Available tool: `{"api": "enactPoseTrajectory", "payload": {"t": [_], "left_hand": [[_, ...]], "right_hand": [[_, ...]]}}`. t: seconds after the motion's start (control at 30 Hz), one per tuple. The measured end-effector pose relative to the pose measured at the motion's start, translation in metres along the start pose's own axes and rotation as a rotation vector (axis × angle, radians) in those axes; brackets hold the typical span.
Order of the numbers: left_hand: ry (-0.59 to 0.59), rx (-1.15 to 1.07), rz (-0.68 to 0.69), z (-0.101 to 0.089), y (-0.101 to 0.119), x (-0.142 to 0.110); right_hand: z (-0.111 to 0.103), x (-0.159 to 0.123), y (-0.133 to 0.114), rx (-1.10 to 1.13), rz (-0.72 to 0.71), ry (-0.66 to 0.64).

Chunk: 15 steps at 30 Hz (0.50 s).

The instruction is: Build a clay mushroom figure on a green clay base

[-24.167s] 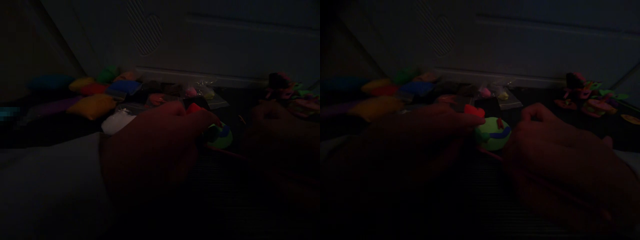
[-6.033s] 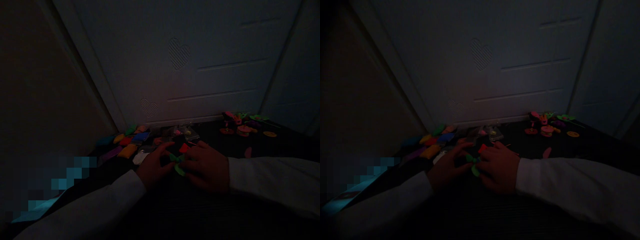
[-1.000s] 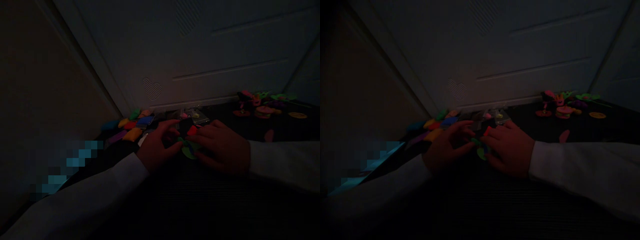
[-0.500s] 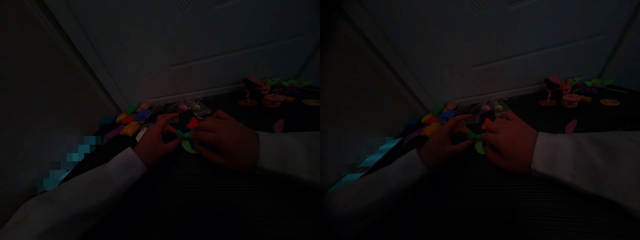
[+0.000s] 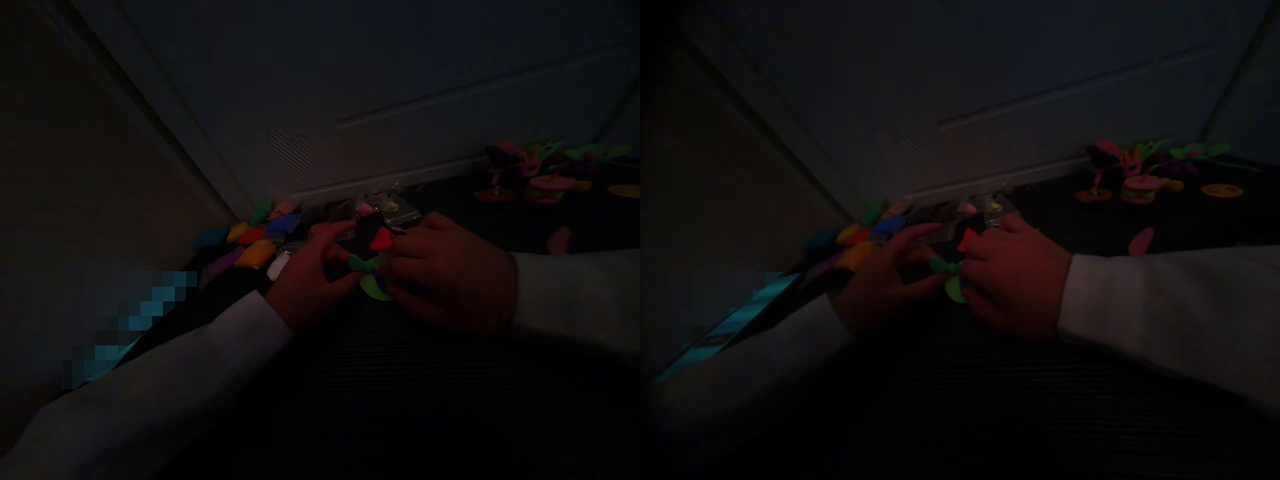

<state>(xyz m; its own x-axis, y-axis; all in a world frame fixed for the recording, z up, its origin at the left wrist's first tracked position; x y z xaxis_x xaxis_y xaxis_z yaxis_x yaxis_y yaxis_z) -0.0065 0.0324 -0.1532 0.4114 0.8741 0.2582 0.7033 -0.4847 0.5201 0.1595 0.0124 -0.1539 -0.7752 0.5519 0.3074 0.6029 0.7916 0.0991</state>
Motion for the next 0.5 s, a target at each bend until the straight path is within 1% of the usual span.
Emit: {"api": "enactPoseTrajectory", "payload": {"t": [0.23, 0.4, 0.5], "left_hand": [[-0.027, -0.02, 0.007, 0.0011, 0.0003, 0.0009], [-0.012, -0.025, 0.011, 0.0013, 0.0014, 0.0002], [-0.014, -0.038, 0.018, 0.0021, 0.0022, 0.0]], "right_hand": [[-0.0011, -0.0002, -0.0005, 0.008, -0.009, 0.03], [-0.0007, 0.0001, -0.0007, 0.006, -0.026, 0.038], [0.0009, -0.0006, 0.0, 0.003, -0.043, 0.071]]}}
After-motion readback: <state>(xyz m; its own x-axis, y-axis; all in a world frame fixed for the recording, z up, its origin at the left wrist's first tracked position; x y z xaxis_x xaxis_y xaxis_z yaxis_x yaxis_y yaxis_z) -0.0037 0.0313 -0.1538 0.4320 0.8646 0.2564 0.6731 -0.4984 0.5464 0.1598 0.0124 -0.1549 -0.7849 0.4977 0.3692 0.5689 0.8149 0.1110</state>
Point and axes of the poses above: each hand's wrist, its own x-axis towards the middle knuckle, its own z-axis out of the palm, y = z × x, the point moved 3 cm from there along x, towards the middle knuckle, and after that the axes turned 1 degree about -z, right-handed, at the moved point
